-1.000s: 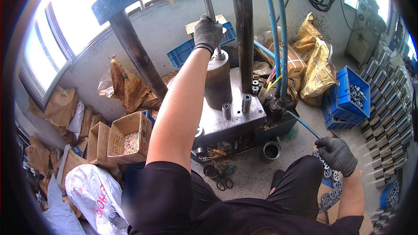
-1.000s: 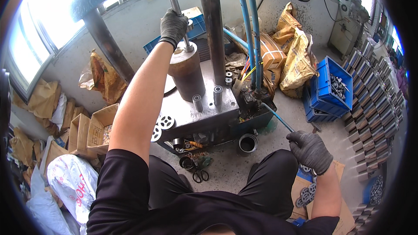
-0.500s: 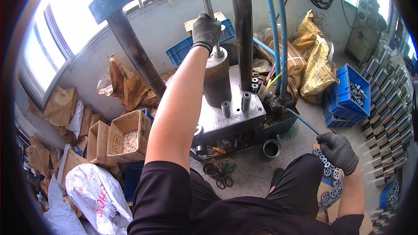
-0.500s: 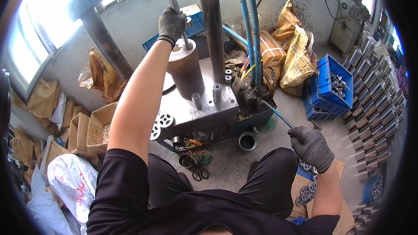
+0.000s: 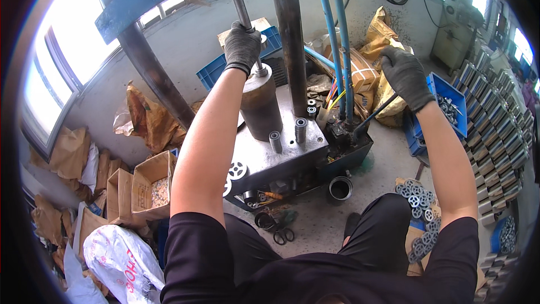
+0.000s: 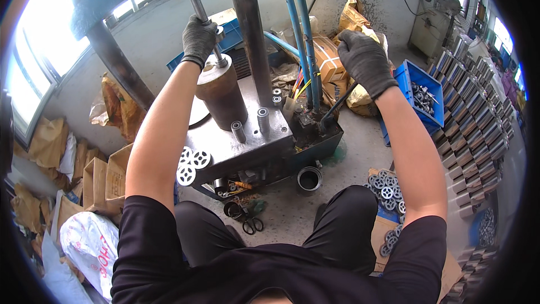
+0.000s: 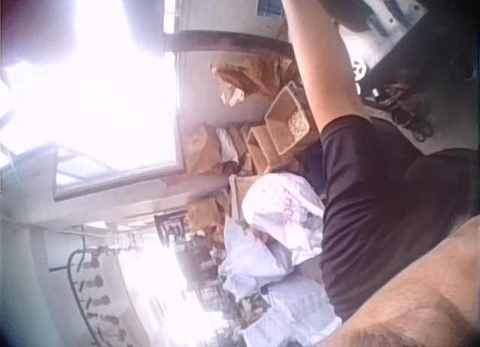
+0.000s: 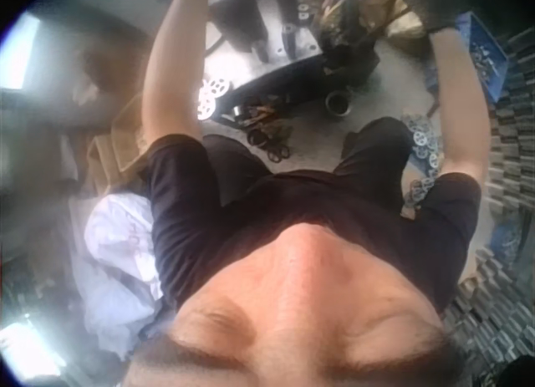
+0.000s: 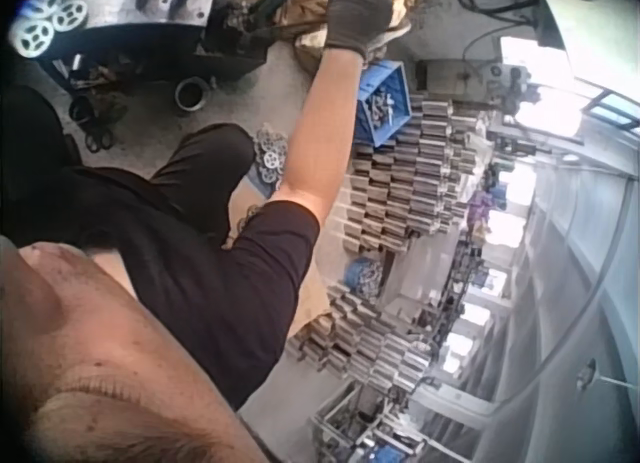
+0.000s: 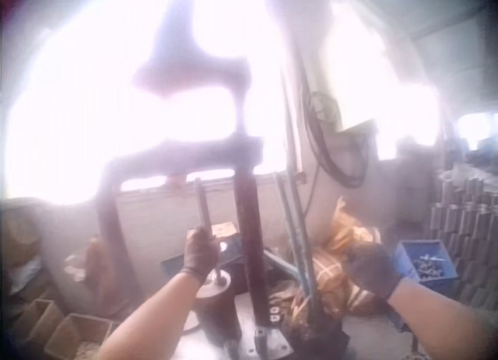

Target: The person places a metal component into a press, engages a lever to apply pressure, and then removes the part to assemble it onto a metal shaft with other components.

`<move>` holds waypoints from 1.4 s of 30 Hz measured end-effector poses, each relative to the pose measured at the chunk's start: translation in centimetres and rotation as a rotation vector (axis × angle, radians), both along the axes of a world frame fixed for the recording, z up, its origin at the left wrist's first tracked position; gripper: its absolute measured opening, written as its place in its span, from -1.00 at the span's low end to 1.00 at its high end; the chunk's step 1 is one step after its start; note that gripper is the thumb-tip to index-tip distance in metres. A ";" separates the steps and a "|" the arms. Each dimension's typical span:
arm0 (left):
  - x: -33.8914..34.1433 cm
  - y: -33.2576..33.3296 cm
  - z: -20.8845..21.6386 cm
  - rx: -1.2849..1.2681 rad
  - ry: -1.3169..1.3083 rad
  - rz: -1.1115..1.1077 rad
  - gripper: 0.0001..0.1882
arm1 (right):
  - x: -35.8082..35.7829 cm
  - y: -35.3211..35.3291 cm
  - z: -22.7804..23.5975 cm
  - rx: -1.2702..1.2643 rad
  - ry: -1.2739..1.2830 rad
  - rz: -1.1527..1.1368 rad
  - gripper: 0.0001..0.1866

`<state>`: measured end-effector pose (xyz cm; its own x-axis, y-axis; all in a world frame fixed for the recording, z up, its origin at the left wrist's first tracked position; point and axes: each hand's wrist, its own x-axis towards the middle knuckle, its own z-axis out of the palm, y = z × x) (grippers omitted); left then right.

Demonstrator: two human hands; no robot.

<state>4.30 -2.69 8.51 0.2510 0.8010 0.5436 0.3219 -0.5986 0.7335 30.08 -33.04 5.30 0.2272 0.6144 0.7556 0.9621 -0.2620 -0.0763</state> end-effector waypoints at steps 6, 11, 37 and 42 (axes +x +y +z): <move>-1.1 0.3 -4.0 0.124 -0.354 -0.252 -0.77 | -1.2 0.7 1.0 -0.126 0.072 -0.134 -0.75; -4.6 -9.5 -6.9 0.230 -0.642 -0.650 -0.72 | -1.0 0.9 0.4 -0.101 0.098 -0.106 -0.77; -13.2 -16.0 -30.6 -1.631 -0.978 -0.529 -0.53 | -15.4 -13.7 -8.2 -0.048 -0.070 0.201 -0.83; -13.4 -17.6 -33.4 -1.650 -0.811 -0.558 -0.26 | -19.3 -12.9 -14.9 0.014 0.723 0.461 -0.78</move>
<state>-9.08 -20.30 -24.91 0.7376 0.4982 -0.4558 -0.2915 0.8438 0.4506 10.75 -45.98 -9.63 0.3857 0.7555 0.5295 0.6857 0.1492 -0.7124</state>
